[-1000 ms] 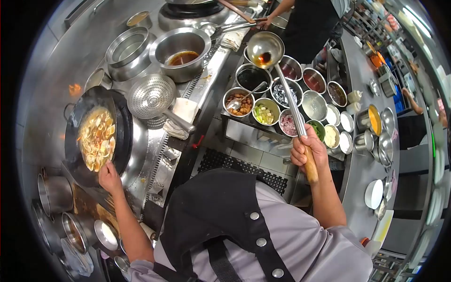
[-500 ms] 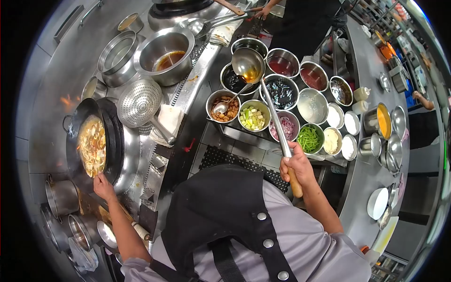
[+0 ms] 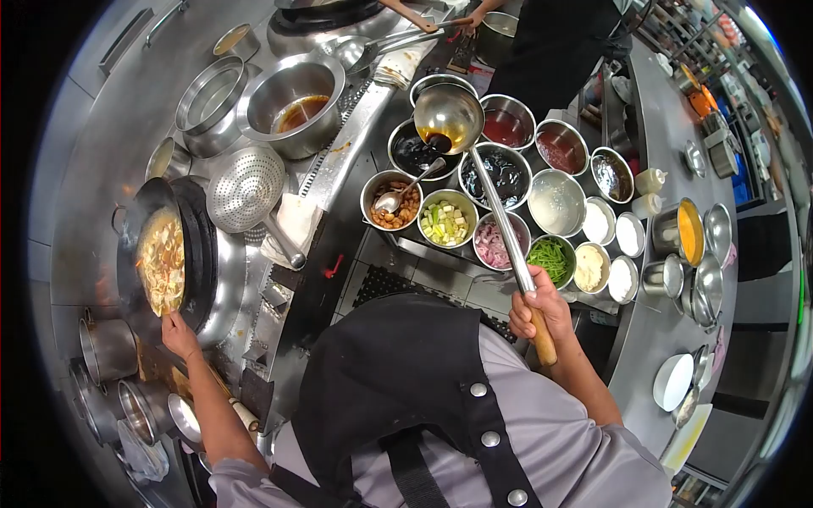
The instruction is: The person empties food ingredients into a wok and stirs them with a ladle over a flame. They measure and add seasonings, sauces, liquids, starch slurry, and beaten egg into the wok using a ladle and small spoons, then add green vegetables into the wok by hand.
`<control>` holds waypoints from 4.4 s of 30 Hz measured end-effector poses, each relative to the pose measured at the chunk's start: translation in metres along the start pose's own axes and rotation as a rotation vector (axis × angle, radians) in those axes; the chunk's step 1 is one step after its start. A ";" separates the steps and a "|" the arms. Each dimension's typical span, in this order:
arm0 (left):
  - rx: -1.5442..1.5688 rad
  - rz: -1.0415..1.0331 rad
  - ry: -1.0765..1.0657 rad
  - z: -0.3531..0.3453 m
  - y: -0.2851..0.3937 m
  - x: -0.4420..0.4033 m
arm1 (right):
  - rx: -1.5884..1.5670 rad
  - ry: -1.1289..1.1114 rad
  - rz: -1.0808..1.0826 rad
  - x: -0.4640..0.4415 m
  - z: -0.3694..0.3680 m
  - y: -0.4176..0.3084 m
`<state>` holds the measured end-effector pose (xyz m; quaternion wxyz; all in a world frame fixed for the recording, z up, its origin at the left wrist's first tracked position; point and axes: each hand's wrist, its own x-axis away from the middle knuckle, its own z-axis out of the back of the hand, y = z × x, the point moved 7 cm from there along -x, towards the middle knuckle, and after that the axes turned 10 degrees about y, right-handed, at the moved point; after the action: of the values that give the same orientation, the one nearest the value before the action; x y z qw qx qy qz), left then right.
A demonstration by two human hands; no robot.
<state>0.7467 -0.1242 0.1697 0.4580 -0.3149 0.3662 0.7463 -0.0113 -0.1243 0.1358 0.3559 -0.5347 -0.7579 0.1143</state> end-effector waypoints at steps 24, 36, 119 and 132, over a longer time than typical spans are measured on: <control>0.251 -0.013 -0.030 0.056 -0.006 0.040 | 0.050 -0.393 -0.376 0.022 -0.226 0.116; 0.214 0.064 -0.245 0.094 0.001 0.045 | 1.080 -0.456 -0.069 -0.094 -0.394 0.335; 0.117 0.132 -0.144 -0.004 -0.025 -0.013 | -0.413 -0.023 -0.044 0.077 -0.012 0.049; 0.095 -0.001 0.029 0.016 -0.040 0.022 | 0.222 0.021 0.268 0.079 -0.149 0.074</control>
<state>0.7730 -0.0886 0.1500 0.4675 -0.3037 0.4077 0.7232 0.1272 -0.0554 0.2354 0.4020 -0.5898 -0.6587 0.2381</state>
